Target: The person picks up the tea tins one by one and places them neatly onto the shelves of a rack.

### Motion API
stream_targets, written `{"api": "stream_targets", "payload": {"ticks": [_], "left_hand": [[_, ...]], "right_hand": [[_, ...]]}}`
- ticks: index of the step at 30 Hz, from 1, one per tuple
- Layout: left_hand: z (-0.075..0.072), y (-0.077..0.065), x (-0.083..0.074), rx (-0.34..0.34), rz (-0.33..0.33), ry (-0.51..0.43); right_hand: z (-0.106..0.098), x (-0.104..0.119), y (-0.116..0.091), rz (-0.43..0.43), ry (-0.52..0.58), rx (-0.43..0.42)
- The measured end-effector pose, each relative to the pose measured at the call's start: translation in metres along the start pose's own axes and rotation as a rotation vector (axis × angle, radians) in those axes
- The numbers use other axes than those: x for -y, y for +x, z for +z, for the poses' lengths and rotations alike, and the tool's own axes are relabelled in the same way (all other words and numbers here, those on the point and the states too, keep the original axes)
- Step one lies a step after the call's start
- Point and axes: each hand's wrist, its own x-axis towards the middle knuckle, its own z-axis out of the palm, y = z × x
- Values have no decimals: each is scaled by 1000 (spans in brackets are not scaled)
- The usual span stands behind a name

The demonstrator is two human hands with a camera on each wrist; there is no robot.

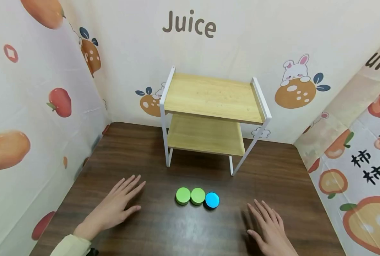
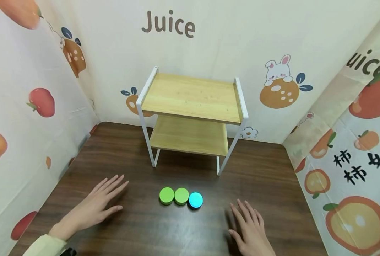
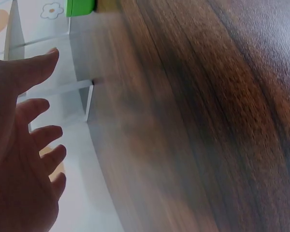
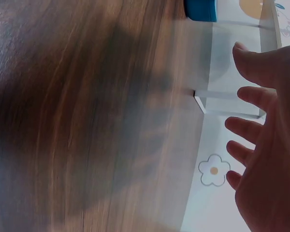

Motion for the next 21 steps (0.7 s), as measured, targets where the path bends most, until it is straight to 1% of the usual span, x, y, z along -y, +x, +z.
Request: {"api": "stream_targets", "payload": {"ticks": [3, 6, 12, 17, 21], "left_hand": [[0, 2, 1, 11, 4, 4], [1, 4, 1, 30, 4, 5], [1, 12, 0, 44, -5, -19], [-2, 18, -2, 52, -12, -42], [-1, 22, -6, 44, -32, -96]], "right_hand": [[4, 3, 2, -21, 0, -12], [9, 7, 6, -61, -13, -27], [6, 11, 12, -92, -35, -46], [4, 12, 19, -90, 2, -68], [5, 13, 21, -67, 77, -83]]}}
